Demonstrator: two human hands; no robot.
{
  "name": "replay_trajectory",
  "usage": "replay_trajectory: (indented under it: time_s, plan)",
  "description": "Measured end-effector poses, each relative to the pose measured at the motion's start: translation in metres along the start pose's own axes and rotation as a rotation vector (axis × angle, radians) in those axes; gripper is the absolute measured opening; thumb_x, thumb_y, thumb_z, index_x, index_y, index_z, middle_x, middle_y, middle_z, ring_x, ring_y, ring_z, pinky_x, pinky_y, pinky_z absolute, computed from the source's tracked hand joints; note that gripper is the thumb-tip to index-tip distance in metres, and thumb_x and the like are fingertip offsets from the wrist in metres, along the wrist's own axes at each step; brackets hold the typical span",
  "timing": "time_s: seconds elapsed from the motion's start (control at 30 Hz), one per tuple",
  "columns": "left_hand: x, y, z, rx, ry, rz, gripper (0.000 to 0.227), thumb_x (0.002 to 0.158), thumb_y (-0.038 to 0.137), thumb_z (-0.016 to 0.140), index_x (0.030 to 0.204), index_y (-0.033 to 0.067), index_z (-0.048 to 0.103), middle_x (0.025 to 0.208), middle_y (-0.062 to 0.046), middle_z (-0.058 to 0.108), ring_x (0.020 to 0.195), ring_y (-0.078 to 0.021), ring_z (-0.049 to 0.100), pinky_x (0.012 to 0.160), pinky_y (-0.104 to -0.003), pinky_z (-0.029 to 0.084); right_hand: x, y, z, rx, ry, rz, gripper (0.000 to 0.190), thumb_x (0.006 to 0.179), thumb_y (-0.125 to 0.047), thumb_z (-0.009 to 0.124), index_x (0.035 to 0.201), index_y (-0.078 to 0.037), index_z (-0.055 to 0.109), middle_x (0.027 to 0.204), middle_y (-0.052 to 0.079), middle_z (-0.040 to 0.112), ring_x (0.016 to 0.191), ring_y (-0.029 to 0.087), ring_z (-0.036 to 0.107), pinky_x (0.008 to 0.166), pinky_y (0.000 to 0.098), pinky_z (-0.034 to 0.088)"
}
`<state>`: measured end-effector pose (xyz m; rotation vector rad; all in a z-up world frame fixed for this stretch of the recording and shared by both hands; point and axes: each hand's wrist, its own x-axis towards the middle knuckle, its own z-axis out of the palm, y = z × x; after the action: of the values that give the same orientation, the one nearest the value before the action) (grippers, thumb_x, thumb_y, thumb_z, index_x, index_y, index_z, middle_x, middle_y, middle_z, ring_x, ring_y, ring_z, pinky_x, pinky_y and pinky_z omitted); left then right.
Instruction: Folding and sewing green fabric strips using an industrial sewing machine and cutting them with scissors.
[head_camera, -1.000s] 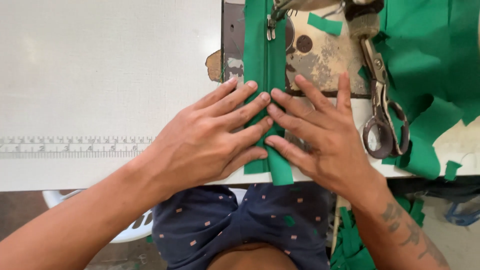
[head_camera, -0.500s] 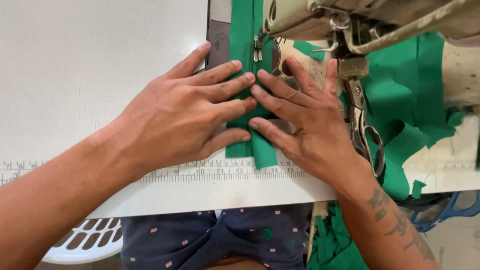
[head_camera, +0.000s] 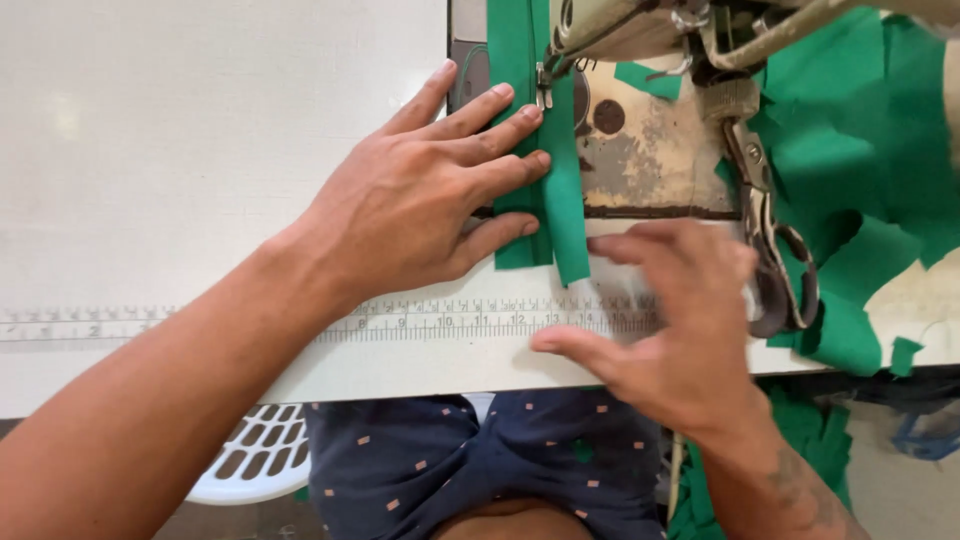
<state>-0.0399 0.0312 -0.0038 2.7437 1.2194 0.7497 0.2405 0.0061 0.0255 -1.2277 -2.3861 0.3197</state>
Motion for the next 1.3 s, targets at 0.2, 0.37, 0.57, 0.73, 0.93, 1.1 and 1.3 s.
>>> replay_trajectory:
  time_s: [0.2,0.37,0.57,0.73,0.93,1.1,1.3]
  plan:
    - [-0.005,0.014,-0.002,-0.07,0.118,0.024,0.04,0.115,0.025,0.073,0.138,-0.0079,0.073,0.147,-0.028,0.07,0.144,-0.0442,0.063,0.129,-0.055,0.043,-0.001,-0.013,0.019,0.052,0.174,-0.144,0.018,0.1,-0.013,0.093,0.094,-0.009,0.076,0.1,0.004,0.074,0.089,0.022,0.065,0.102,0.0434,0.033]
    - [-0.006,0.02,-0.003,-0.098,0.131,0.081,0.034,0.114,0.021,0.073,0.133,-0.0073,0.071,0.14,-0.027,0.072,0.136,-0.0422,0.069,0.126,-0.053,0.05,0.001,-0.011,0.02,0.051,0.142,-0.16,0.026,0.099,-0.019,0.093,0.089,-0.009,0.072,0.093,0.002,0.075,0.088,0.023,0.065,0.1,0.0451,0.034]
    - [-0.009,0.019,0.0,-0.062,0.09,0.12,0.035,0.115,0.02,0.072,0.138,-0.0058,0.075,0.145,-0.025,0.072,0.141,-0.0389,0.066,0.127,-0.05,0.048,-0.006,-0.007,0.021,0.022,0.183,-0.134,0.029,0.099,-0.015,0.095,0.089,-0.011,0.068,0.098,0.004,0.073,0.09,0.024,0.067,0.1,0.0416,0.035]
    - [-0.008,0.019,-0.001,-0.06,0.094,0.139,0.035,0.115,0.018,0.073,0.139,-0.0081,0.073,0.146,-0.025,0.071,0.141,-0.0387,0.066,0.126,-0.049,0.051,0.001,-0.01,0.02,0.025,0.154,-0.188,0.028,0.1,-0.016,0.092,0.091,-0.01,0.067,0.094,0.002,0.07,0.087,0.026,0.062,0.099,0.0477,0.031]
    - [-0.012,0.018,0.0,-0.011,0.065,0.17,0.029,0.115,0.016,0.071,0.138,-0.0015,0.075,0.146,-0.021,0.072,0.142,-0.0375,0.065,0.126,-0.048,0.051,-0.004,-0.014,0.02,-0.122,0.197,-0.239,0.028,0.101,-0.014,0.093,0.091,-0.013,0.068,0.099,0.001,0.068,0.09,0.026,0.063,0.108,0.0519,0.031]
    - [-0.011,0.02,-0.002,-0.015,0.07,0.178,0.029,0.116,0.012,0.071,0.14,-0.0038,0.074,0.147,-0.023,0.07,0.141,-0.0376,0.066,0.125,-0.049,0.053,-0.004,-0.02,0.017,-0.253,0.252,-0.317,0.026,0.105,-0.008,0.085,0.088,-0.013,0.066,0.095,0.002,0.067,0.084,0.027,0.065,0.11,0.0523,0.029]
    - [-0.014,0.018,0.001,-0.027,0.036,0.178,0.027,0.115,0.011,0.068,0.137,-0.0028,0.075,0.149,-0.023,0.069,0.144,-0.0403,0.062,0.127,-0.051,0.049,-0.005,-0.021,0.016,-0.264,0.249,-0.292,0.021,0.103,-0.008,0.086,0.093,-0.014,0.068,0.098,-0.001,0.069,0.082,0.024,0.065,0.107,0.0514,0.031]
